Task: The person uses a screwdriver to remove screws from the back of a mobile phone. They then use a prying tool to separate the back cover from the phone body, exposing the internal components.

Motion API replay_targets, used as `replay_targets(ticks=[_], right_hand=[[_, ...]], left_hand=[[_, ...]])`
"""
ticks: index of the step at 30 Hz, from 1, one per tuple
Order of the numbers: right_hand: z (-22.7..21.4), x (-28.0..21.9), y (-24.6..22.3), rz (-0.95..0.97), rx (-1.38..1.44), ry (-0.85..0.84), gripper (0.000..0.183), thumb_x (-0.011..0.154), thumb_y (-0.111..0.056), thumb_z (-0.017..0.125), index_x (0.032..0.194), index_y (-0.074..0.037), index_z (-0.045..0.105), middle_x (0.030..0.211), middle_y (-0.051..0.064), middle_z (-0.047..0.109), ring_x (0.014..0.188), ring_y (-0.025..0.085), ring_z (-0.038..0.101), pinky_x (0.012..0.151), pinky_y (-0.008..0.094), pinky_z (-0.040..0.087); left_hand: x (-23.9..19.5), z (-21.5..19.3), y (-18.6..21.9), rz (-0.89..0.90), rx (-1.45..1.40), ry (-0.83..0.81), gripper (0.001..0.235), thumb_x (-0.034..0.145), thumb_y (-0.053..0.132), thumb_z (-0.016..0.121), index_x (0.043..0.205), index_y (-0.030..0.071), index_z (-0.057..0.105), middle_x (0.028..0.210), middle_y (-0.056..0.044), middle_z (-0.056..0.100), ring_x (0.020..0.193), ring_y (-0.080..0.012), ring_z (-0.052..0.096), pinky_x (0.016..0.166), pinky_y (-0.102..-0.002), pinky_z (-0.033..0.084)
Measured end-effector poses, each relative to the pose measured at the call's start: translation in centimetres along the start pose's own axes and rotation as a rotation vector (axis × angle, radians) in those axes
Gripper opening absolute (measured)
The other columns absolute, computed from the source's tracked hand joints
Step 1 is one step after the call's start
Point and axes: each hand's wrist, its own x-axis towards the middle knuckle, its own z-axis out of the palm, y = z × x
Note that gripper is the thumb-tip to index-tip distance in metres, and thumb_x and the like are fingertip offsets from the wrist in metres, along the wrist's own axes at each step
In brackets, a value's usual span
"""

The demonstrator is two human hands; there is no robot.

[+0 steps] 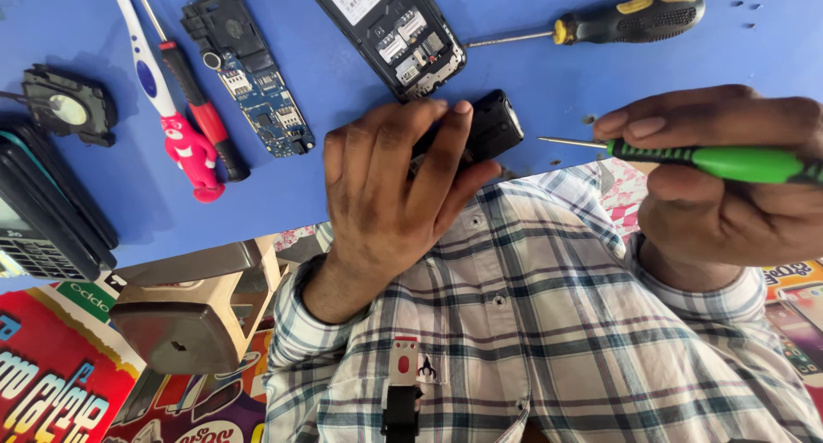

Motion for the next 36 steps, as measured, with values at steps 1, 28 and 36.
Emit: replay_targets(ticks=[1,28,36], right_hand=[[0.1,0.2,0.2,-0.020,0.025,-0.016,0.036,0.113,-0.018,0.057,0.097,0.013,0.056,0.096,0.022,0.064,0.090,0.034,0.077,0.074,0.037,0.069],[3.0,0.2,3.5,-0.006,0.196,-0.162,0.034,0.108,-0.023,0.059,0.112,0.008,0.046,0.103,0.019,0.066,0.101,0.034,0.076,0.085,0.033,0.064],[3.3,1.4,3.1,-0.102,0.135,-0.256,0.036,0.101,-0.016,0.064,0.133,-0.009,0.049,0.110,0.021,0.070,0.093,0.033,0.076,0.077,0.033,0.064]], left_hand=[[-0.1,0.0,-0.2,0.019,-0.006,0.006,0.049,0.103,0.046,0.074,0.129,0.005,0.070,0.128,-0.008,0.061,0.113,-0.0268,0.062,0.090,-0.042,0.044],[-0.7,0.6,-1.3,0.064,-0.081,-0.016,0.042,0.097,0.035,0.087,0.127,0.011,0.070,0.131,0.000,0.064,0.118,-0.0203,0.059,0.096,-0.040,0.042],[-0.7,0.7,-1.3,0.078,-0.083,-0.001,0.037,0.098,0.033,0.086,0.125,0.011,0.073,0.130,0.000,0.064,0.118,-0.0199,0.059,0.097,-0.040,0.042]])
